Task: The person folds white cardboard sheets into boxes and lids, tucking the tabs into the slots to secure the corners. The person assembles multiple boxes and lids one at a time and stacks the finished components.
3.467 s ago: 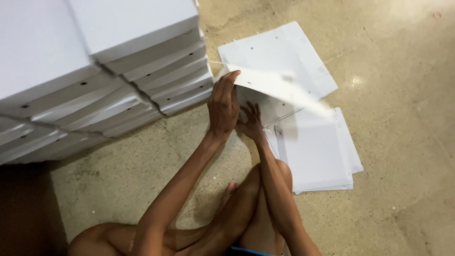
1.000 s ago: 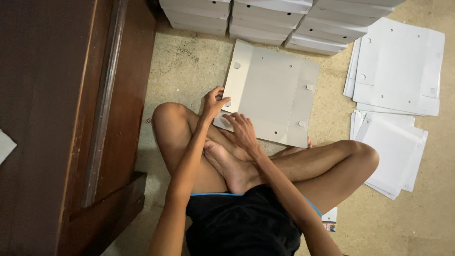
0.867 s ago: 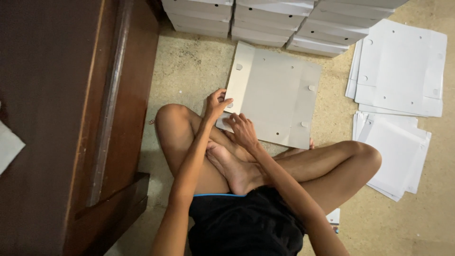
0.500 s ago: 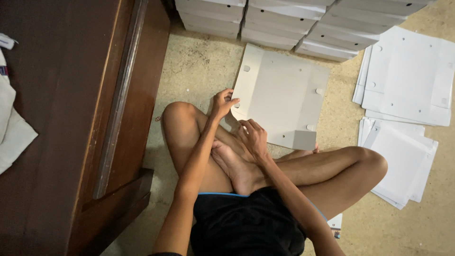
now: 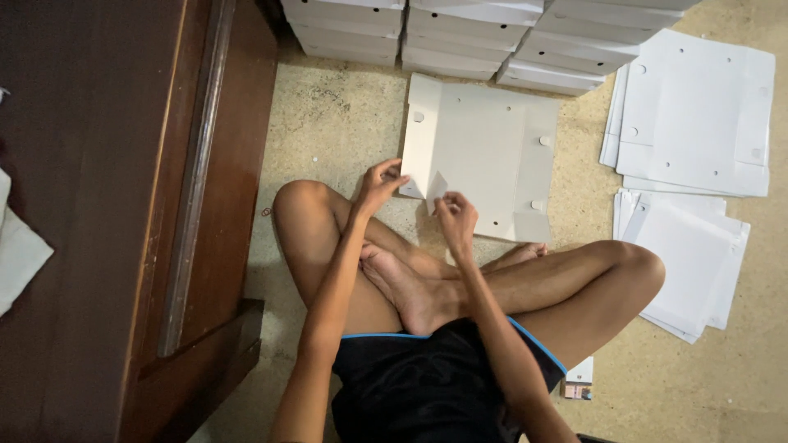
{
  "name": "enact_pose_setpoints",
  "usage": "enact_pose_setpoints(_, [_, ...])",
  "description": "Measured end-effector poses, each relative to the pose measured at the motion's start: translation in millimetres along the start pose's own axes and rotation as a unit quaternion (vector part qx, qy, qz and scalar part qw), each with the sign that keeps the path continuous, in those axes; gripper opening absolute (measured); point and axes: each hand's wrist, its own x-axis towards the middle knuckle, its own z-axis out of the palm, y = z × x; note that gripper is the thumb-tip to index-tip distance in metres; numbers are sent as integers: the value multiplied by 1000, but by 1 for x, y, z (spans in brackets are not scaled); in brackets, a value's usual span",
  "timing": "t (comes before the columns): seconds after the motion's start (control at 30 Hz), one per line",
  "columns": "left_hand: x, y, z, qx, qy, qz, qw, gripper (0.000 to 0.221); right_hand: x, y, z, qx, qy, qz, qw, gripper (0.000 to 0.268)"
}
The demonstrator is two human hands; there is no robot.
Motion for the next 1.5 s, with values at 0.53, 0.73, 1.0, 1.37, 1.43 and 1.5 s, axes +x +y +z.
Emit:
enact_pose_setpoints(0.53, [-8, 8, 38, -90, 36, -33, 995, 52, 74, -26, -6, -52, -201, 131, 969, 25])
enact_pose_setpoints(0.73, [-10, 20, 45, -34, 43, 5, 998, 51, 58, -41, -12, -20, -199, 143, 969, 41])
enact_pose_setpoints(1.0, [-5, 12, 48, -35, 52, 37, 997, 48, 55, -51, -14, -6, -188, 156, 970, 41])
enact_pose_setpoints(1.37, [-2, 13, 54, -37, 37, 44, 998, 44, 54, -50, -15, 10, -189, 161, 969, 40])
enact_pose_setpoints(1.43, [-4, 16, 54, -46, 36, 39, 998, 44, 56, -42, -13, 8, -181, 159, 970, 38])
enact_pose_setpoints(1.5, [-7, 19, 55, -56, 35, 33, 997, 43, 58, -39, -11, 6, -173, 158, 972, 35])
